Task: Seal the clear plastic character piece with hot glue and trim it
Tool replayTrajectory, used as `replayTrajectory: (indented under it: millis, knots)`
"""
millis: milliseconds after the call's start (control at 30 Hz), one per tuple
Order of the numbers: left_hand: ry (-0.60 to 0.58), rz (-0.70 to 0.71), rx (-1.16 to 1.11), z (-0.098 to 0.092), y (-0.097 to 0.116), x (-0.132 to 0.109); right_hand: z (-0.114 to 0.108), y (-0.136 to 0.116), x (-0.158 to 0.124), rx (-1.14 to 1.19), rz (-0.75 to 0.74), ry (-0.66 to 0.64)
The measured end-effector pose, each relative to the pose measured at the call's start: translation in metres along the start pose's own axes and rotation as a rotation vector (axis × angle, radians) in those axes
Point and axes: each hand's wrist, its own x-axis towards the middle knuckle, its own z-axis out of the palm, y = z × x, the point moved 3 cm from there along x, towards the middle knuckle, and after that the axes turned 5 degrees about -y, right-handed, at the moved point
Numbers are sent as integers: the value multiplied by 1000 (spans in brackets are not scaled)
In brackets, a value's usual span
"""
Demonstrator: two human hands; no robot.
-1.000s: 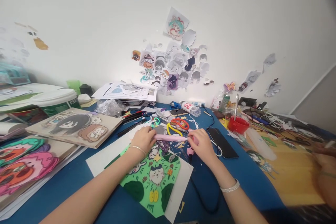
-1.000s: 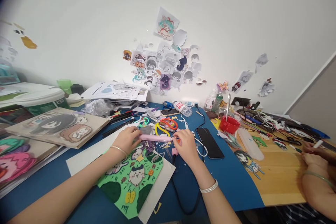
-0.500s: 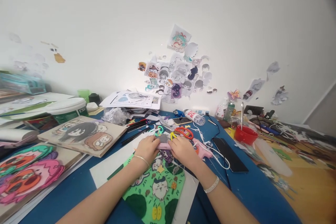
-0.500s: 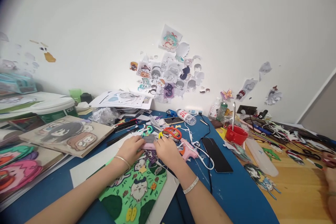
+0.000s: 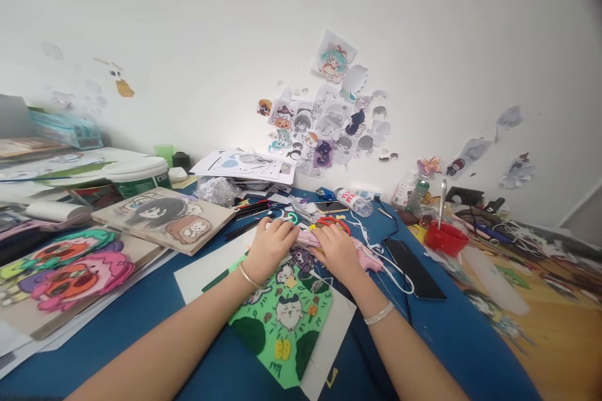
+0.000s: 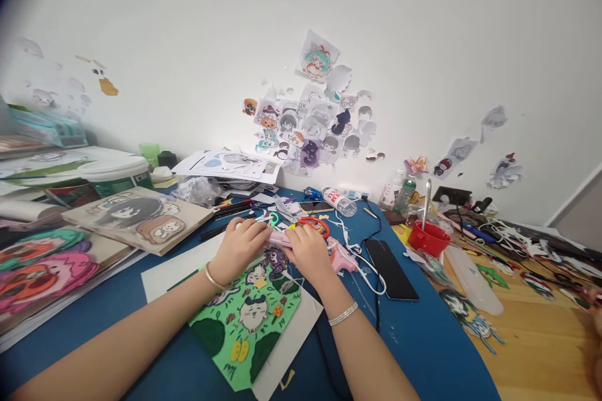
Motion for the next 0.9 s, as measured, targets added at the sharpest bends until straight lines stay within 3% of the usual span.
replayTrajectory:
  millis: [167, 233, 333, 433, 567, 700, 900]
  knots:
    - [210, -205, -241, -9, -6, 0, -9, 2, 0, 81, 100, 131]
    - [283, -355, -377, -4, -15, 0, -12, 3, -1, 148, 141, 184]
    - [264, -509, -653, 13, -27, 2, -13, 5, -2, 277, 218, 254]
    - [181, -503, -938, 21, -23, 5, -14, 8, -2, 443, 308, 296]
    - [99, -415, -1188, 7, -7, 5, -18, 10, -1, 734, 357, 222]
    - [61, -384, -1299, -9, 3, 2, -21, 6, 1, 998, 348, 89]
    - [54, -410, -1340, -12, 3, 0, -21, 5, 0, 1153, 373, 39]
